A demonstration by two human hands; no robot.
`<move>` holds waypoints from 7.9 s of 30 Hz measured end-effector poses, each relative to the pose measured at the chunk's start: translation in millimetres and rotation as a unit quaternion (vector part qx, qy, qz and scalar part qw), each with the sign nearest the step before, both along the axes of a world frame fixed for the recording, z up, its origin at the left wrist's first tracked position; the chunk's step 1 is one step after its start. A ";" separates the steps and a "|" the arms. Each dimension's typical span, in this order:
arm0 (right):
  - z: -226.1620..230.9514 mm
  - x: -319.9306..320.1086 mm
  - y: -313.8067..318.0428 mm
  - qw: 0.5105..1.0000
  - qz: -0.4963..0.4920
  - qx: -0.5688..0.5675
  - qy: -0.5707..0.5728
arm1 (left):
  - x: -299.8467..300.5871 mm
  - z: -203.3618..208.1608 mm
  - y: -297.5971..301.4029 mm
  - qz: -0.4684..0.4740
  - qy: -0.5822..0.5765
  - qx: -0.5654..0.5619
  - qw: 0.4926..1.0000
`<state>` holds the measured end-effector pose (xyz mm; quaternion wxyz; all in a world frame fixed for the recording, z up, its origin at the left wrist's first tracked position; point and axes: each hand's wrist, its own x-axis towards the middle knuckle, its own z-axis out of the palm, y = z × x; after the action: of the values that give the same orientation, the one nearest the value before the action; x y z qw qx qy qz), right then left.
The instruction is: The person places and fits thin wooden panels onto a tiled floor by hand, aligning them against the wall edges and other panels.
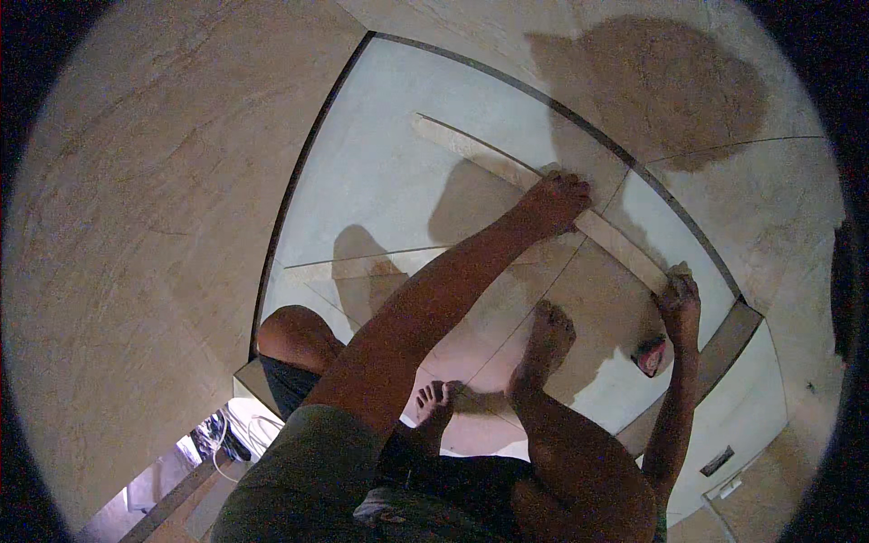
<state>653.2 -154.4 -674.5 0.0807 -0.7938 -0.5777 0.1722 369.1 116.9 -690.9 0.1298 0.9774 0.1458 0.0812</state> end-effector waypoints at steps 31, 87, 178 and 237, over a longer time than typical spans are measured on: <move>0.7 -2.8 0.4 0.999 -0.031 -0.001 0.031 | 10.2 -1.3 15.4 -0.022 0.059 -0.079 0.995; 10.1 -42.4 19.9 0.992 -0.022 0.036 0.117 | -252.6 -18.9 55.2 0.629 -0.082 -0.016 0.773; 18.7 -31.2 29.0 0.993 -0.058 -0.086 0.048 | -250.7 -53.4 54.8 0.561 0.020 0.118 0.819; 15.1 -102.7 112.0 0.980 0.184 -0.020 -0.072 | -248.8 -37.0 55.4 0.611 -0.014 0.055 0.789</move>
<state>550.5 -42.4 -659.4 -0.0101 -0.6856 -0.7148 0.1375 120.3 172.3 -727.9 0.0012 0.6883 0.7064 0.1651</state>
